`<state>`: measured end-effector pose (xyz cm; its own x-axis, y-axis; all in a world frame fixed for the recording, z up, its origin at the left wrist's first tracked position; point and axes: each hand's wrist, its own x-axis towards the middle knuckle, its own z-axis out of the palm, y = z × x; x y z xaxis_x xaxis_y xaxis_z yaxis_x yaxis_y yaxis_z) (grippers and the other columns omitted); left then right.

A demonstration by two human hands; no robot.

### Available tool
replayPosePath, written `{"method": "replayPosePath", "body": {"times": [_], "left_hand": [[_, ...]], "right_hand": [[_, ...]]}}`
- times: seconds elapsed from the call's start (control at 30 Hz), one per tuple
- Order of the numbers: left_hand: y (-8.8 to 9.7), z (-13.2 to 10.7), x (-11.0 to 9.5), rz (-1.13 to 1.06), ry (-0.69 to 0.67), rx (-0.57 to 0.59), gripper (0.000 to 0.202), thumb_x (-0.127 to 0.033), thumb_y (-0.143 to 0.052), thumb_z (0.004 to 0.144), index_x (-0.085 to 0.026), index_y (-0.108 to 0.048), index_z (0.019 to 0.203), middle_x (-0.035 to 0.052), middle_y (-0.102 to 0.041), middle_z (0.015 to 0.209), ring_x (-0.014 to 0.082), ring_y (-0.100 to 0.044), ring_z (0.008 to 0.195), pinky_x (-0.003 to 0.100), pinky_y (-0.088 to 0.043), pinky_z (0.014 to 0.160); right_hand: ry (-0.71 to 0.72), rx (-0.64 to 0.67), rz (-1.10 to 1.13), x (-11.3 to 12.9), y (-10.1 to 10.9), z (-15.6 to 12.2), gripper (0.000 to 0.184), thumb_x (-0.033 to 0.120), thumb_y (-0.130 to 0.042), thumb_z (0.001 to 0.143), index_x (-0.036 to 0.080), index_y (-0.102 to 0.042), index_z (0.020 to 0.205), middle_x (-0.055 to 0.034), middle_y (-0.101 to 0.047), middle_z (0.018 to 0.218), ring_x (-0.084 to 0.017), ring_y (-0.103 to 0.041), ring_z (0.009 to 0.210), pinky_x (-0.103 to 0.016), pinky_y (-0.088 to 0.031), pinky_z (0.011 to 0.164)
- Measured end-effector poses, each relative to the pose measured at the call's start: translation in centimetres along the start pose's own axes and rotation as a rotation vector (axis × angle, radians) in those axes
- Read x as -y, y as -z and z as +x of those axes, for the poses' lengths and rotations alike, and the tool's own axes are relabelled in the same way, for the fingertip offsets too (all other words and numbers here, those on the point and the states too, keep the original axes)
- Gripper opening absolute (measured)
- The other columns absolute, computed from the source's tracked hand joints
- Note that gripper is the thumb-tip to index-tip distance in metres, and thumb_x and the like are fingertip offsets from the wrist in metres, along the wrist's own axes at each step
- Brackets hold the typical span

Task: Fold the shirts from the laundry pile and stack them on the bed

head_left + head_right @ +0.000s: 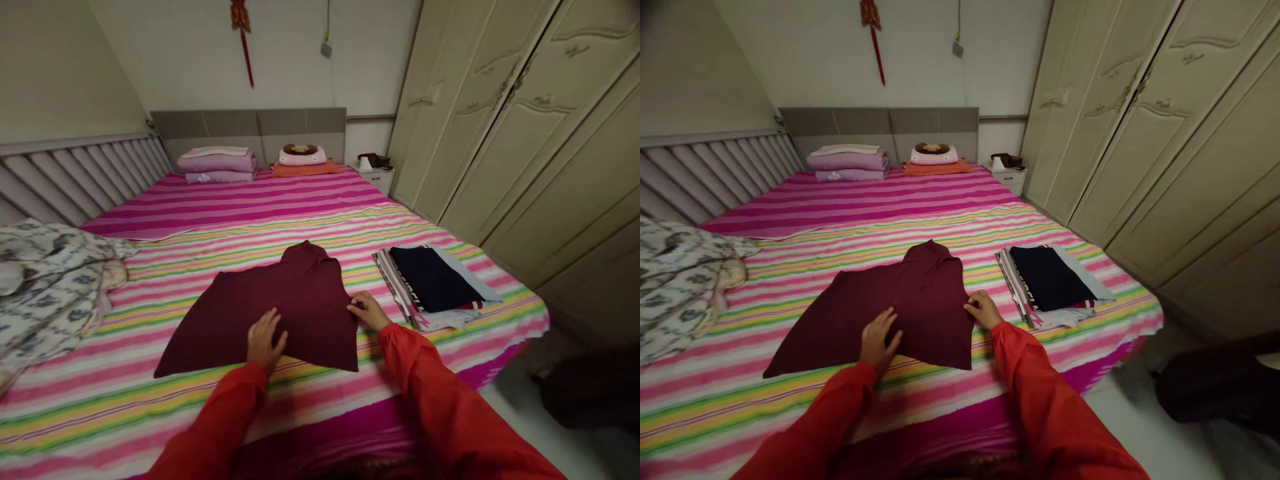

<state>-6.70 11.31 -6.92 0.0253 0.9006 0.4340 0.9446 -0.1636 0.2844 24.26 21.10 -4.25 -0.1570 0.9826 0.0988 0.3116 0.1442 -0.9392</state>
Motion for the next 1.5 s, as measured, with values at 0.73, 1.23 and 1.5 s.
{"method": "replayPosePath", "body": {"times": [0.73, 1.23, 1.5], "left_hand": [[-4.6, 0.3, -10.1, -1.159, 0.66, 0.042, 0.031, -0.047, -0.067, 0.065, -0.019, -0.065, 0.077, 0.0068, -0.07, 0.08, 0.0223, -0.064, 0.081, 0.04, -0.048, 0.083], [-2.2, 0.8, -10.6, -1.097, 0.791, -0.175, 0.04, -0.024, -0.082, 0.04, -0.02, -0.058, 0.072, -0.0017, -0.06, 0.075, 0.0116, -0.055, 0.069, 0.026, -0.044, 0.069], [-1.1, -2.3, -14.9, -0.843, 0.751, 0.089, 0.034, -0.043, -0.06, 0.068, -0.022, -0.039, 0.05, -0.007, -0.041, 0.044, 0.0102, -0.047, 0.046, 0.023, -0.036, 0.051]], "right_hand": [[-0.383, 0.006, 0.532, -1.0, -0.3, -0.6, 0.014, 0.022, -0.074, 0.064, 0.02, -0.06, 0.069, 0.001, -0.067, 0.061, -0.013, -0.065, 0.057, -0.021, -0.05, 0.052], [-0.372, -0.102, 0.559, -0.2, -1.0, -1.0, 0.023, 0.017, -0.074, 0.059, 0.021, -0.051, 0.06, 0.0047, -0.059, 0.051, -0.011, -0.057, 0.049, -0.02, -0.045, 0.047], [-0.412, -0.198, 0.488, -0.8, -1.5, -0.9, 0.016, 0.028, -0.062, 0.087, 0.014, -0.058, 0.08, 0.0051, -0.057, 0.067, -0.007, -0.053, 0.055, -0.021, -0.047, 0.053]]}}
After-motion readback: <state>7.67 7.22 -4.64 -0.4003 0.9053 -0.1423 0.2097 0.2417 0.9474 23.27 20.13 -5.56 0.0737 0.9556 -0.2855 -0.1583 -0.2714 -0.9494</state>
